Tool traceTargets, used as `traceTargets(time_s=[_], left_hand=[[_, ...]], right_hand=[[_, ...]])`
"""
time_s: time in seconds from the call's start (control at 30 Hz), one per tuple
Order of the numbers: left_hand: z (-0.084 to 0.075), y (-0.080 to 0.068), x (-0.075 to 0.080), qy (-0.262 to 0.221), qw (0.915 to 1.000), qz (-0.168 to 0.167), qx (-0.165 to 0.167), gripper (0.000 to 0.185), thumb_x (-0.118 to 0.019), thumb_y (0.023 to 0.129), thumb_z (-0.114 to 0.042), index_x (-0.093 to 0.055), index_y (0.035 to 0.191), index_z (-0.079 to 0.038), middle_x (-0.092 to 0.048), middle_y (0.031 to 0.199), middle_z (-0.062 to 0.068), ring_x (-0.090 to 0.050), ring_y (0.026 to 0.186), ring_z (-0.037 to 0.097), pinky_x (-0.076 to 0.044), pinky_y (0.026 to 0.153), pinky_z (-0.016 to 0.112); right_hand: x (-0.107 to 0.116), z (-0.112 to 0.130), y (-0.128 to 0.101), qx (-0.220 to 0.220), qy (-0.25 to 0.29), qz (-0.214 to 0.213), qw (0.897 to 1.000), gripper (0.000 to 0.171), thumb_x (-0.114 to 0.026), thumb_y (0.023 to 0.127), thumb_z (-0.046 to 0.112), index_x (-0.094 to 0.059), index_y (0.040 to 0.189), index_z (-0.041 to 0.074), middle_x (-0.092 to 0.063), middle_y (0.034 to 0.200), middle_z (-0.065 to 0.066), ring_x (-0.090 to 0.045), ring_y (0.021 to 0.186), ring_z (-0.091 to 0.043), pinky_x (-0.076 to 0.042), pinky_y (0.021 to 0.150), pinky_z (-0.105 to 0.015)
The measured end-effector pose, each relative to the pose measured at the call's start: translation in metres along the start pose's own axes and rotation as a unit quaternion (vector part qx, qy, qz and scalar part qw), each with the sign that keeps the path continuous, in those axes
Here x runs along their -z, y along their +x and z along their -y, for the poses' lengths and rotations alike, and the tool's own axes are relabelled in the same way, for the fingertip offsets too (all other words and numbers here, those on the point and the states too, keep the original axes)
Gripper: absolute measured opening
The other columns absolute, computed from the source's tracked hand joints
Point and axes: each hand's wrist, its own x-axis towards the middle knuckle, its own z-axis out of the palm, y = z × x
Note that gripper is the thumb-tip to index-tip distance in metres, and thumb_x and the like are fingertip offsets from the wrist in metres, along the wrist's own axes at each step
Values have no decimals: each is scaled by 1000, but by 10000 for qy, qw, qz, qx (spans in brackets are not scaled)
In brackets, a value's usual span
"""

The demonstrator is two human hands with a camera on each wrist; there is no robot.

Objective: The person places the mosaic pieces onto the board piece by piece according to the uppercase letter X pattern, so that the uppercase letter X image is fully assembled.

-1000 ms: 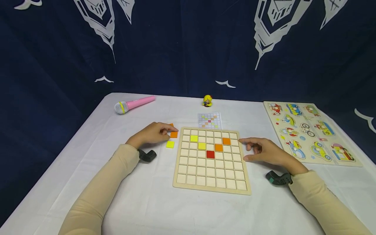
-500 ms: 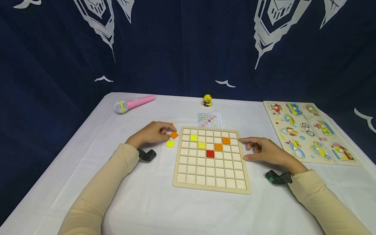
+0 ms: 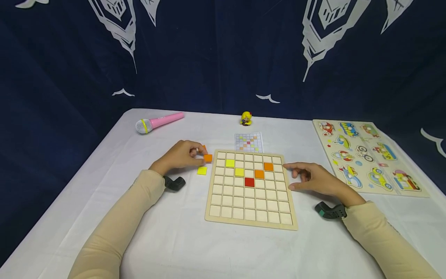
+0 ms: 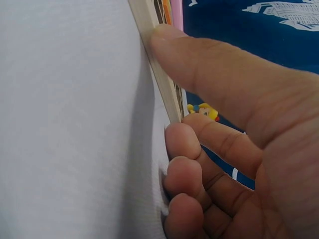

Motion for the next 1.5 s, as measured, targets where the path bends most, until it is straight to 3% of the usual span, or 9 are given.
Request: traceTargets(time_s=[0.53,0.87,1.17,1.5], left_hand=[[-37,-3,-15,275,9990,174,-313,27,-87,87,-28,-80,111,-17,-40,67,-7,-39,65,12,-30,66,31],[-60,-8,-32,506,9949,574,-662,26,-86,86,-28,-80,110,-18,-40,64,-10,-37,61,7,-28,61,26],[-75,-12,-42,684,9909,707,-915,23,-85,87,-30,-80,108,-21,-35,60,-11,-37,61,6,-26,60,26],[-84,-15,-56,799,9871,818,-1124,25,-89,86,-32,-81,107,-21,-41,59,-13,-43,61,4,-30,59,26]], right_hand=[[0,0,1,12,-47,-12,10000,65,-90,87,7,-61,143,-10,-60,101,-5,-48,71,-11,-42,64,-26],[-1,-1,1,-10,-101,-10,9999,66,-90,87,8,-61,143,-10,-60,101,-5,-48,72,-11,-42,64,-26],[-1,0,1,-29,-65,-8,10000,66,-90,87,8,-61,143,-10,-60,101,-5,-47,72,-10,-42,64,-26],[-1,0,1,21,-55,-7,10000,66,-90,87,7,-61,144,-10,-60,101,-5,-48,71,-10,-42,63,-26]])
